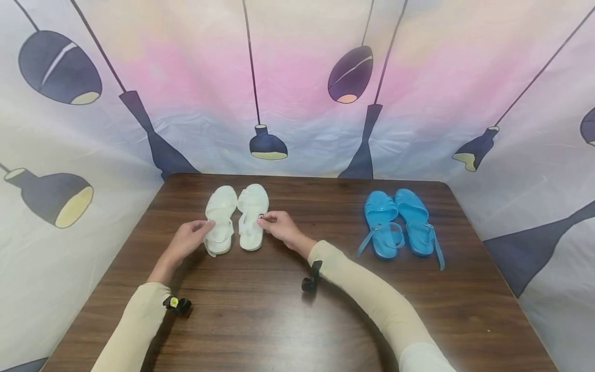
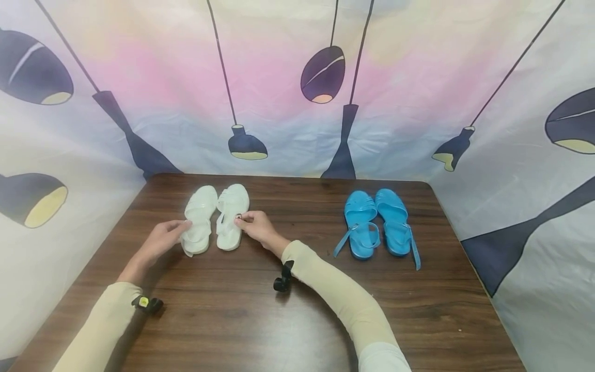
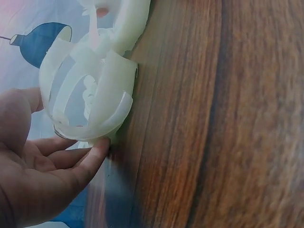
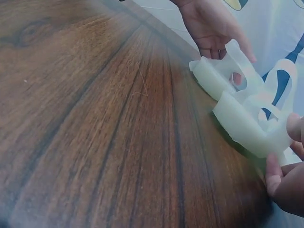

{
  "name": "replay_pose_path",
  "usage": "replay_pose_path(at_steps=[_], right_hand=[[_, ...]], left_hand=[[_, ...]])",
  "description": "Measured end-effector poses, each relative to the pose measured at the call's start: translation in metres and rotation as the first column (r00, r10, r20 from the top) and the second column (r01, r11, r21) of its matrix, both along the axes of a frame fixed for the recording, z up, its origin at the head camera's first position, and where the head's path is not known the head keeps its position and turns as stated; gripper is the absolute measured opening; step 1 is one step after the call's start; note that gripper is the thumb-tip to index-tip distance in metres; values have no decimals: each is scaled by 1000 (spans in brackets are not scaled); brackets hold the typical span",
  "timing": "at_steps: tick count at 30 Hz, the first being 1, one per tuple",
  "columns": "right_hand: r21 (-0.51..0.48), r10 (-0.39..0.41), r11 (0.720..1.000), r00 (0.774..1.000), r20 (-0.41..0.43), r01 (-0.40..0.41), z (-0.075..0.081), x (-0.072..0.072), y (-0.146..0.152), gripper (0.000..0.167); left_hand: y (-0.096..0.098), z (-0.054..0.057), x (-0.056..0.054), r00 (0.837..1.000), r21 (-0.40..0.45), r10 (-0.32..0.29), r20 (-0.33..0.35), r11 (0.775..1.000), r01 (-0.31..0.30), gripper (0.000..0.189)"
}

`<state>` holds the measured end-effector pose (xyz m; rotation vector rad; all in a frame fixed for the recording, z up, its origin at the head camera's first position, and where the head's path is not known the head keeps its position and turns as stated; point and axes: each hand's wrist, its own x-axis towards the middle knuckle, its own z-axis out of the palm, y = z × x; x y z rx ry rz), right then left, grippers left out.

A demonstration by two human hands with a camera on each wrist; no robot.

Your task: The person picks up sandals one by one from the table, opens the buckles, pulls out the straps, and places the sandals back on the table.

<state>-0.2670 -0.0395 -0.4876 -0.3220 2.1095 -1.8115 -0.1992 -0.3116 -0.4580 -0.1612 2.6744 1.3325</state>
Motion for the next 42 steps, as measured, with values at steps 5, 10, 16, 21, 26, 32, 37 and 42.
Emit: replay_pose_path(at_steps=[5, 10, 16, 21, 26, 32, 37, 42], right_hand=[[-33, 13, 999, 1000, 6, -13, -1, 0, 5, 29], [-53, 5, 999, 1000, 11, -4, 0, -1, 12, 30], [-33, -44, 999, 998, -46, 43, 5, -2, 19, 30], [49, -69, 996, 978, -199, 80, 14, -3, 23, 33], [124, -53, 986, 917, -395, 110, 34, 0, 18, 36], [127, 80, 991, 914, -398, -31, 54, 7, -2, 39], [197, 175, 975, 906, -386, -104, 62, 12, -18, 42], [219, 226, 964, 893, -388, -148, 68, 16, -30, 41]], left_hand=[[1, 0, -1, 1000, -1, 8, 4, 1000, -8, 77], [0, 0, -2, 1000, 49, 21, 1, 999, -22, 72], [-3, -1, -3, 999, 137, 40, 4, 990, -40, 67], [-4, -1, -2, 999, 158, 45, 13, 986, -46, 69], [-5, -2, -2, 999, 161, 41, 7, 986, -42, 70], [-7, -2, -1, 999, 153, 45, -7, 987, -43, 71], [-8, -2, 0, 999, 174, 45, -20, 984, -41, 71], [-11, -4, -2, 998, 226, 60, -34, 973, -51, 69]])
